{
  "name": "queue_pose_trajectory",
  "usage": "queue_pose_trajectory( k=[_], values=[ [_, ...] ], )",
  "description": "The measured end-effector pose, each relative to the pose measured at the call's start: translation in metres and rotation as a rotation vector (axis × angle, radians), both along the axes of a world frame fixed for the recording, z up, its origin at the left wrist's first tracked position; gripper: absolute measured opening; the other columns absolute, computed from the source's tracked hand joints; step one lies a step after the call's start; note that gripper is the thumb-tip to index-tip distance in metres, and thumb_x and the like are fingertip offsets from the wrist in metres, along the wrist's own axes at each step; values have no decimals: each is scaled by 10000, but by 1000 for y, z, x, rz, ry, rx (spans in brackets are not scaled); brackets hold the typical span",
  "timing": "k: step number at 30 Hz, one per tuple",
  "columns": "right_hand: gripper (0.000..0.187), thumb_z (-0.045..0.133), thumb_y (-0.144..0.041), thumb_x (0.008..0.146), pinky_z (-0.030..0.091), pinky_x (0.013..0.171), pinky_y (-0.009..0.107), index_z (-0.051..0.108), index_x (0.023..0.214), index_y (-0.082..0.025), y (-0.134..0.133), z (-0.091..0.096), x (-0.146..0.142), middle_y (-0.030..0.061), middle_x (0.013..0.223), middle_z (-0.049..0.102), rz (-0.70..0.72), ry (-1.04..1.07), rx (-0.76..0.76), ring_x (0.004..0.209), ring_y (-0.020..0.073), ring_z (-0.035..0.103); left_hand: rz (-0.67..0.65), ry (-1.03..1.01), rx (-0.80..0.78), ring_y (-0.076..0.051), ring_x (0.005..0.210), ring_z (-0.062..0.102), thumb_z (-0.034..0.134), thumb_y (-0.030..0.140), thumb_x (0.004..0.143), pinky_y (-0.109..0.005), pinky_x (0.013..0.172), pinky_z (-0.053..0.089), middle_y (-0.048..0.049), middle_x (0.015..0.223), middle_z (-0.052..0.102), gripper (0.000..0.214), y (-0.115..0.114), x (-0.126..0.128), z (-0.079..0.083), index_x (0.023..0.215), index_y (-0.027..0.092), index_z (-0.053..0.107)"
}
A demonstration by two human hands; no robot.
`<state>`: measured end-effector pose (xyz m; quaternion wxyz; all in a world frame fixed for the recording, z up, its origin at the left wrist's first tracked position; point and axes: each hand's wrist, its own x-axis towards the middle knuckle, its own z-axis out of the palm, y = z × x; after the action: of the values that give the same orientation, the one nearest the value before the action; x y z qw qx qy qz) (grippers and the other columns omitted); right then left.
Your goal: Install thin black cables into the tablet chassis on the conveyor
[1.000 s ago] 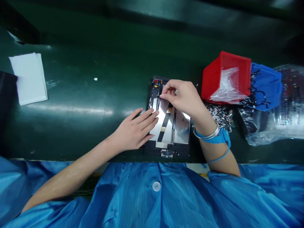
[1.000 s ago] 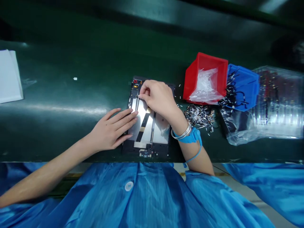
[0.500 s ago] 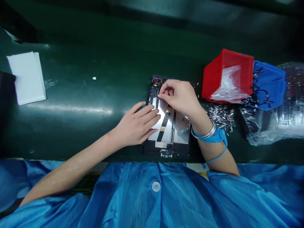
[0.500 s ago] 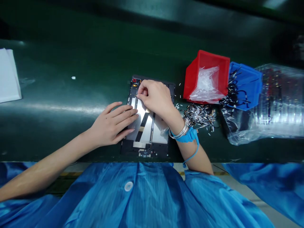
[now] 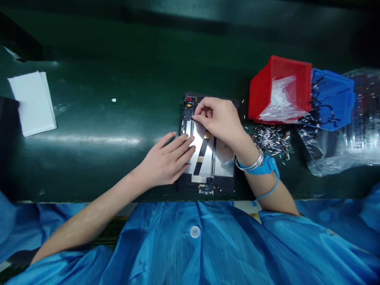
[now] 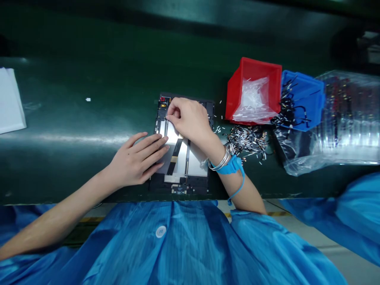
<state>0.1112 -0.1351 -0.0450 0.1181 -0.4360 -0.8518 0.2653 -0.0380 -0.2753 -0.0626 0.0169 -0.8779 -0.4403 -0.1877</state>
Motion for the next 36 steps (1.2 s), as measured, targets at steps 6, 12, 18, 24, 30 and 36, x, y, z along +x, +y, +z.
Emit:
queue_pose_trajectory(
  k=[6,12,18,24,30,36],
  values=[
    [265,426,-212,943,393,644,298,667,1054,-218,-36,-2,25,52,872,649,154,-73,467,838,186,543,21,18,17,-288,1184,586,442,262,958,-462,987,462,-159,1260,634,336,-3,1,-4,1149,76,647],
    [326,394,-120,930,352,577,288,639,1140,-162,-62,-15,39,79,871,633,293,-194,612,805,187,477,41,16,33,-287,1197,584,435,270,966,-457,995,462,-162,1270,626,347,-4,2,-6,1172,64,625],
    [322,397,-182,943,402,626,303,662,1122,-217,-48,-12,30,70,875,630,215,-135,446,828,193,513,41,29,34,-287,1190,585,430,267,963,-457,989,466,-164,1266,629,340,-4,3,-5,1154,76,638],
    [122,566,-221,854,433,735,333,679,895,-237,-16,-9,10,24,857,605,-32,40,168,840,189,551,38,6,41,-301,1154,601,443,257,955,-468,981,464,-171,1232,648,338,-3,3,-5,1131,54,647],
    [67,609,-188,799,411,680,292,614,731,-187,-7,-10,3,-6,771,576,-37,172,1,713,131,512,31,1,-3,-285,1195,576,427,272,968,-466,1007,444,-156,1258,636,342,-3,2,-6,1159,83,639],
    [74,600,-163,785,416,701,311,602,716,-189,-9,-11,2,1,776,582,-37,114,29,737,141,517,31,-13,0,-291,1187,584,422,270,970,-467,996,453,-160,1246,643,344,-3,2,-6,1148,67,635]
  ],
)
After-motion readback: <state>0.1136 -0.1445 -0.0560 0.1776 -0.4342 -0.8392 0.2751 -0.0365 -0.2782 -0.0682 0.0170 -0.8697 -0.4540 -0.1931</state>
